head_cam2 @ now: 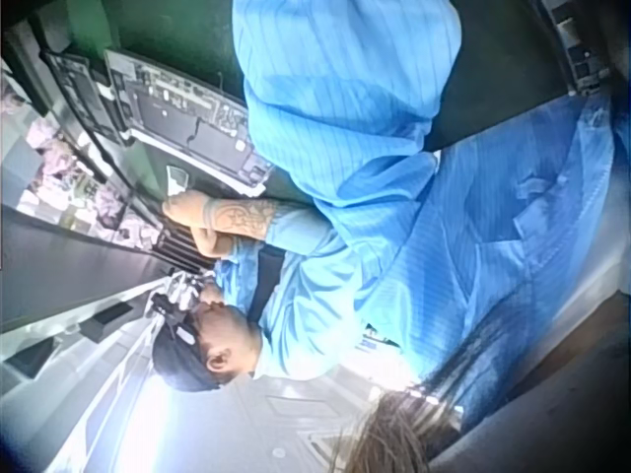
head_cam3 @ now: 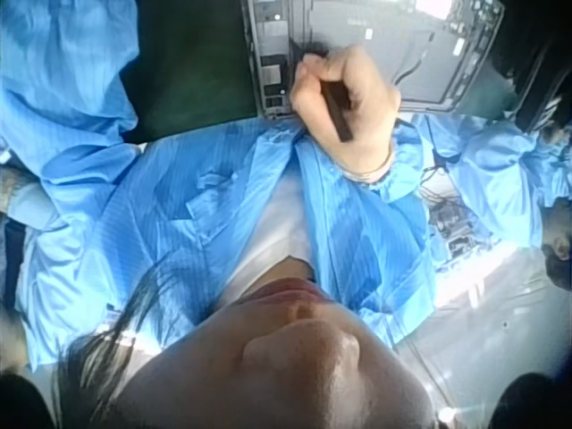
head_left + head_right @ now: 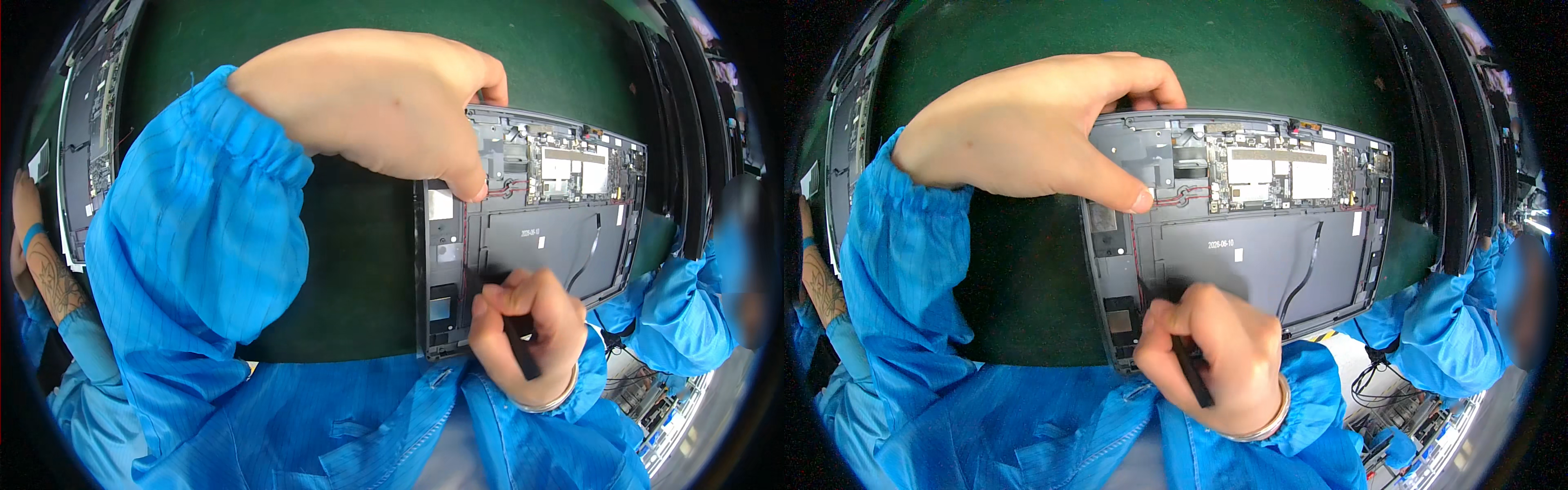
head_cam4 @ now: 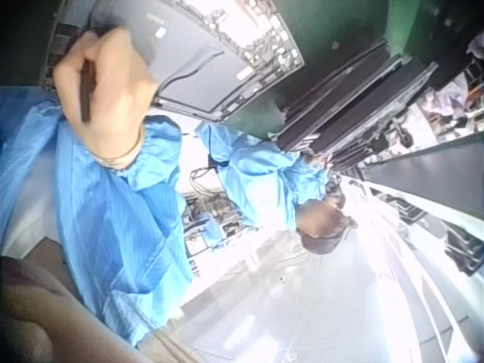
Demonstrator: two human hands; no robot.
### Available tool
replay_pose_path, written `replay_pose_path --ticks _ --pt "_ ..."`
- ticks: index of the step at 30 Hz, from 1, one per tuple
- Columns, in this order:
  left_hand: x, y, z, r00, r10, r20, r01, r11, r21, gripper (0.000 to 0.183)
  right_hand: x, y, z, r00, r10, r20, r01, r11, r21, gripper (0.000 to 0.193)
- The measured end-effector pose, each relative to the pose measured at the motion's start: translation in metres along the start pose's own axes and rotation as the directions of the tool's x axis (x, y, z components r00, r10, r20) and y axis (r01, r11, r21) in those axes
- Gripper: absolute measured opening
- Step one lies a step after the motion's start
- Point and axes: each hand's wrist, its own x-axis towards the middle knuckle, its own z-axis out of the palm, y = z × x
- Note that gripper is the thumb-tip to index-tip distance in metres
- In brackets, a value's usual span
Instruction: Connecting internal ribbon cables and components inside a tablet device on a factory assembly line.
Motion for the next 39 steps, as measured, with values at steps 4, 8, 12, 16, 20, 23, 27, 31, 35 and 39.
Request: replay_pose_path --ticks 4,8,12,16,20,23,27,31,35,39 --pt "0.002 -0.001 0.002 0.999 -0.03 0.024 0.031 0.998 -0.051 0.048 -0.014 0.001 -0.003 0.999 -0.027 0.039 0.028 0.999 -0.027 0.02" --pt "0.002 0.002 -0.002 0.999 -0.019 0.032 0.02 0.999 -0.028 0.049 -0.014 0.0 -0.005 0.994 -0.068 0.086 0.07 0.998 -0.011 0.02" --pt "0.009 -0.004 -0.002 0.997 0.081 0.011 -0.081 0.995 0.049 0.053 -0.021 0.028 -0.029 0.922 -0.38 0.073 0.379 0.925 0.025 0.022" --pt "-0.004 -0.009 -0.003 0.99 0.134 -0.039 -0.131 0.988 0.079 0.06 -0.045 0.062 -0.076 0.913 -0.359 0.196 0.408 0.773 -0.486 0.038" --pt "-0.015 0.0 -0.026 0.929 0.192 -0.318 -0.13 0.97 0.208 0.053 -0.038 0.091 -0.077 0.933 -0.353 0.075 0.333 0.764 -0.552 0.051" --pt "-0.053 0.02 -0.045 0.776 0.149 -0.613 -0.102 0.989 0.11 0.04 0.021 0.082 -0.067 0.942 -0.334 -0.02 0.276 0.81 -0.517 0.052" --pt "-0.09 0.041 -0.053 0.684 0.134 -0.717 -0.064 0.99 0.124 0.037 0.143 0.083 -0.041 0.9 -0.398 -0.176 0.276 0.835 -0.476 0.068" --pt "-0.101 0.057 -0.045 0.698 0.122 -0.705 -0.02 0.988 0.152 0.035 0.275 0.084 -0.031 0.804 -0.546 -0.237 0.414 0.799 -0.437 0.053" --pt "-0.067 0.063 -0.049 0.773 0.156 -0.615 -0.094 0.987 0.132 0.03 0.319 0.064 -0.037 0.733 -0.56 -0.385 0.464 0.827 -0.319 0.043" --pt "0.008 0.064 -0.066 0.817 0.231 -0.529 -0.351 0.926 -0.137 0.028 0.215 0.013 -0.063 0.627 -0.549 -0.553 0.523 0.822 -0.224 0.022"
